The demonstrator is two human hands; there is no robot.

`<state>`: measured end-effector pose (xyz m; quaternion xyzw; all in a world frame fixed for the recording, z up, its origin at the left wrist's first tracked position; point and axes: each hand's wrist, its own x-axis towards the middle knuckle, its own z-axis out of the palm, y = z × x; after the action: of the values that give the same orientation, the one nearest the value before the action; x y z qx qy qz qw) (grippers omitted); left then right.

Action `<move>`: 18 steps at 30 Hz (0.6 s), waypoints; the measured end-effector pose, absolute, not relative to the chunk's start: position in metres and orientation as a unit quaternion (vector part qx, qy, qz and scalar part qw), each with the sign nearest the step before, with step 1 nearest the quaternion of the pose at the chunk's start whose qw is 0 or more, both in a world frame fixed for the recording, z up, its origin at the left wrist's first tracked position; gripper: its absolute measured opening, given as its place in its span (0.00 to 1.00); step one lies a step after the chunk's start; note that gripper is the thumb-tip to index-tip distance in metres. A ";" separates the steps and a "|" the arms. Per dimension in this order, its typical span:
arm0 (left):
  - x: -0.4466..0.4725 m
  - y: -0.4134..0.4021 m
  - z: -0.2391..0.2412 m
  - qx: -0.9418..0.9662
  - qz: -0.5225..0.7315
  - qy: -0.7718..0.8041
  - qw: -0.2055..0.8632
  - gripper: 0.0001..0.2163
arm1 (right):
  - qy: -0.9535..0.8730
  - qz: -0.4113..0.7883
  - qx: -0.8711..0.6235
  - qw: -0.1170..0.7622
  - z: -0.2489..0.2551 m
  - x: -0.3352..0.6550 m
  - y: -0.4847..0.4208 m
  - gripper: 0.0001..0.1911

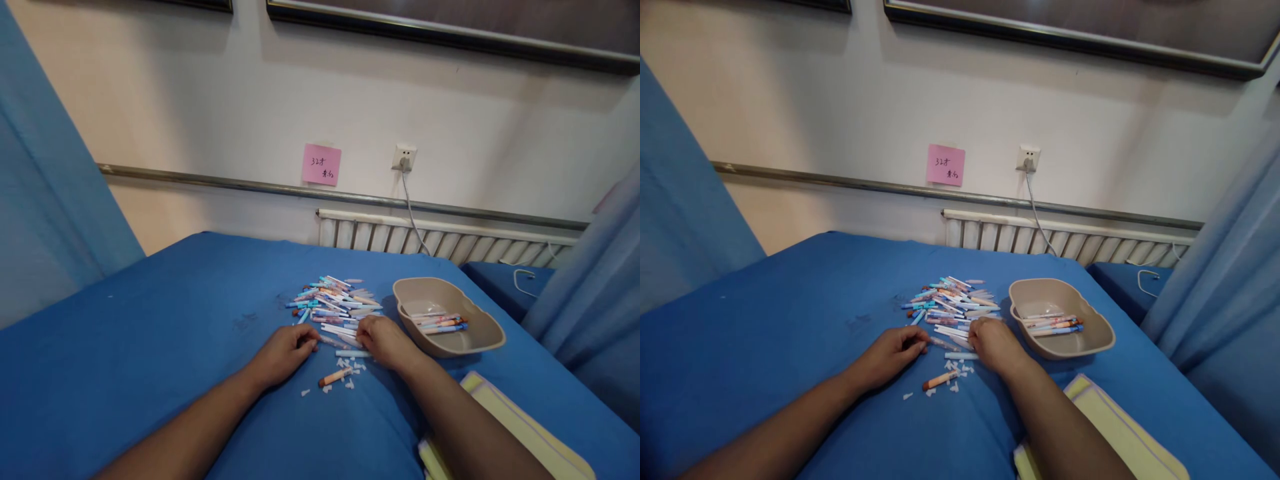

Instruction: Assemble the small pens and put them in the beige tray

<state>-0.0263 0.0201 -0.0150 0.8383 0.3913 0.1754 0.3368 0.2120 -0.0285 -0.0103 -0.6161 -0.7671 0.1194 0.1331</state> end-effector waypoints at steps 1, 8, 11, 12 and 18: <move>-0.026 0.020 -0.015 0.839 0.175 0.392 0.335 0.11 | -0.770 0.118 -0.612 0.132 -0.010 0.212 -0.028 0.09; -0.024 0.020 -0.016 0.843 0.171 0.391 0.329 0.11 | -0.779 0.106 -0.610 0.092 -0.008 0.213 -0.024 0.09; -0.023 0.021 -0.015 0.842 0.169 0.393 0.329 0.11 | -0.783 0.083 -0.614 0.063 -0.004 0.211 -0.025 0.10; -0.023 0.021 -0.015 0.842 0.169 0.392 0.330 0.11 | -0.783 0.076 -0.615 0.055 -0.003 0.210 -0.025 0.10; -0.022 0.023 -0.016 0.841 0.168 0.394 0.331 0.11 | -0.778 0.052 -0.625 0.034 -0.002 0.204 -0.026 0.11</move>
<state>-0.0220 0.0231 -0.0157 0.8407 0.3944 0.1679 0.3307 0.2040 -0.0263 -0.0023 -0.6251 -0.7781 0.0517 0.0345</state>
